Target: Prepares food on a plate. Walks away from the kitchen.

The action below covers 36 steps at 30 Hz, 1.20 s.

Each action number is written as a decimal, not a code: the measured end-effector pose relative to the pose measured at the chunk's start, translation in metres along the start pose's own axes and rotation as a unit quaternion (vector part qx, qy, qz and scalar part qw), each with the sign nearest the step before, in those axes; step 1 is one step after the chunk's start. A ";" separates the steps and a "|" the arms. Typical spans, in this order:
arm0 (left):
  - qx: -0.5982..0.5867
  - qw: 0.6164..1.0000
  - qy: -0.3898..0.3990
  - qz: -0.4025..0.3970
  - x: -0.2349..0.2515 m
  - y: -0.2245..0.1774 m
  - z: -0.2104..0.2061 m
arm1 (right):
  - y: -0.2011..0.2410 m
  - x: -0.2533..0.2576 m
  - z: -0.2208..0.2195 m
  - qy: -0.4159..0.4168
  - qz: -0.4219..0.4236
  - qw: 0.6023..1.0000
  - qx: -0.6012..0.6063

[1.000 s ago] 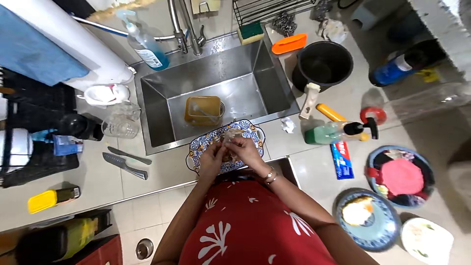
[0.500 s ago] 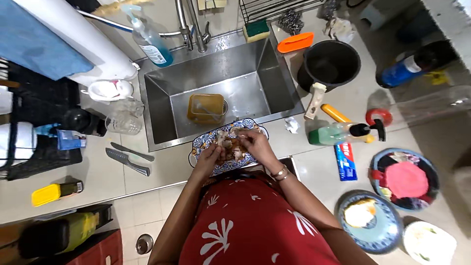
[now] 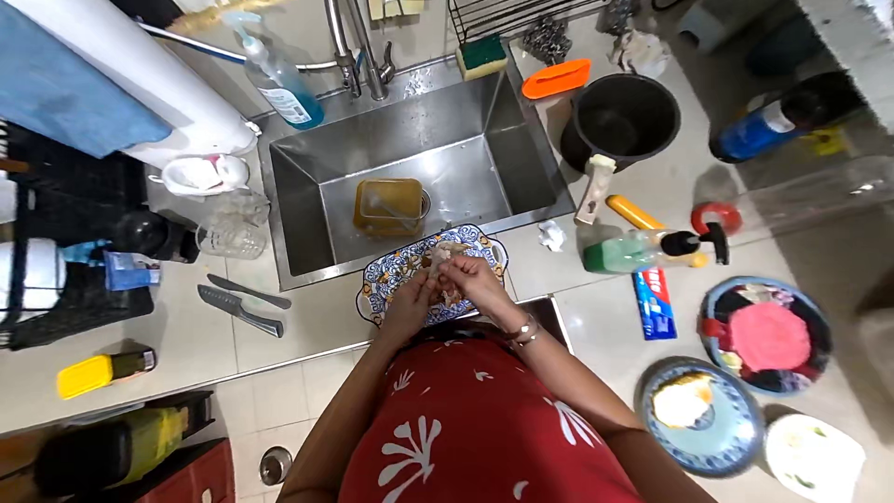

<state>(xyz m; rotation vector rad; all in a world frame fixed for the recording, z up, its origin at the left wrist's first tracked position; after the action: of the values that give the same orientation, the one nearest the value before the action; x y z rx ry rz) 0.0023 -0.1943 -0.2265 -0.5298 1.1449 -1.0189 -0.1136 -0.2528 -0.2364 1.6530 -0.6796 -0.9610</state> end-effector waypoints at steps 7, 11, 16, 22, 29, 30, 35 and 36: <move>0.055 0.996 -0.061 -0.018 -0.002 -0.009 -0.003 | -0.003 0.002 -0.002 -0.026 0.018 0.999 -0.004; 0.089 0.993 -0.073 -0.027 -0.001 -0.014 -0.003 | -0.001 -0.001 0.002 -0.057 0.040 0.997 -0.020; 0.116 0.988 -0.092 -0.033 -0.002 -0.021 -0.004 | 0.004 -0.002 0.006 -0.074 0.044 0.994 -0.066; 0.172 0.978 -0.114 -0.042 0.000 -0.023 -0.005 | 0.012 -0.003 0.010 -0.083 0.069 0.984 -0.142; 0.116 0.990 -0.078 -0.023 0.003 -0.018 0.001 | 0.014 0.000 0.009 -0.058 0.043 0.979 -0.190; 0.104 0.992 -0.076 -0.019 0.003 -0.018 0.003 | 0.015 0.001 0.009 -0.051 0.041 0.978 -0.196; 0.003 0.999 -0.053 0.009 0.006 -0.008 0.010 | 0.019 0.005 0.005 0.010 0.040 0.978 -0.203; -0.011 0.999 -0.049 0.014 0.007 -0.007 0.010 | 0.018 0.005 0.004 0.022 0.039 0.979 -0.198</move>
<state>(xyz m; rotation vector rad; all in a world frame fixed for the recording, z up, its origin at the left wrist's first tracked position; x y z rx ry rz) 0.0092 -0.2047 -0.2205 -0.5733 1.0747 -0.9485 -0.1141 -0.2640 -0.2205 1.2834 -0.4832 -0.9314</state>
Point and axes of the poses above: each hand's wrist, its own x-axis towards the middle knuckle, its own z-axis out of the back of the hand, y = z × x, the point moved 9 cm from there along x, towards the middle knuckle, and after that the axes turned 7 degrees about z, right-handed, at the moved point
